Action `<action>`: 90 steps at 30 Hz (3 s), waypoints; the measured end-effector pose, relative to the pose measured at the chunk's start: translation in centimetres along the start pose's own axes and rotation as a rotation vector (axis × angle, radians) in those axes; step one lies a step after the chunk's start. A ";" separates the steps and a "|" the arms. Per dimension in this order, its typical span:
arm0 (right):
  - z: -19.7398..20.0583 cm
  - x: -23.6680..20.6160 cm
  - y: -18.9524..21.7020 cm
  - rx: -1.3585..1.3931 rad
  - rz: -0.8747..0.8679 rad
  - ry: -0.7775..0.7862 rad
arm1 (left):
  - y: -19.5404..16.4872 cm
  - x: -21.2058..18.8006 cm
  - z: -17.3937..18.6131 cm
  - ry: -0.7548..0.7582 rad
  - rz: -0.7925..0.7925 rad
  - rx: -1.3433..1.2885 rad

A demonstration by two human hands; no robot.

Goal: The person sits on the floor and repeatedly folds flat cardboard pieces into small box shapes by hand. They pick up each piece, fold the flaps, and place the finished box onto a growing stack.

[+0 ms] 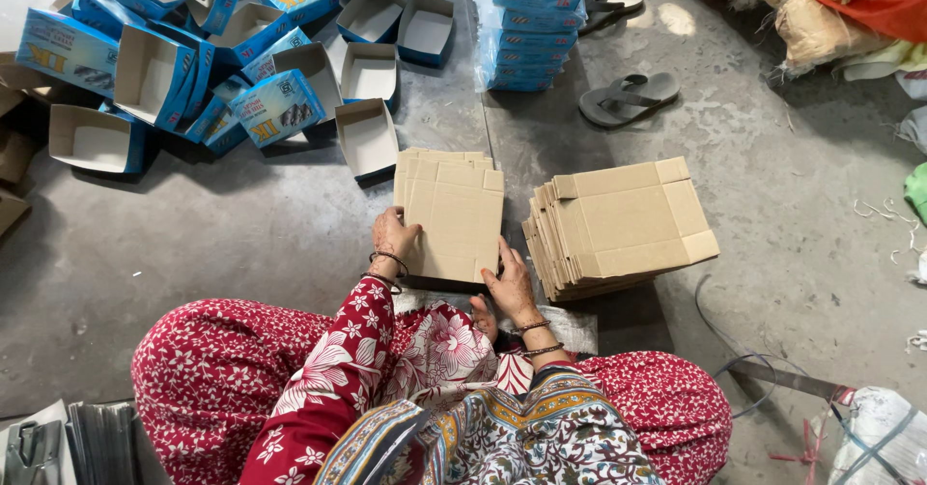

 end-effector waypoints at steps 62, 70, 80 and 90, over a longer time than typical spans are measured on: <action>12.5 -3.6 8.7 0.953 0.166 -0.182 | -13.5 -13.0 11.9 0.287 -0.463 -0.764; 10.3 -4.5 7.3 0.918 0.196 -0.480 | -17.2 -24.7 9.2 -0.018 -0.934 -0.406; 12.0 -8.7 10.6 0.447 0.172 -0.510 | -12.2 -16.6 6.6 -0.012 -0.515 -0.344; 17.1 -8.5 12.4 1.198 -0.037 0.178 | -12.3 -15.8 15.4 0.495 -0.242 -1.176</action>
Point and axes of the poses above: each hand's wrist, its own x-axis towards the middle knuckle, its own z-axis out of the back of the hand, y = z × x, the point moved 2 cm from there along x, towards the middle knuckle, and after that the axes turned 7 degrees about -y, right-handed, at the moved point
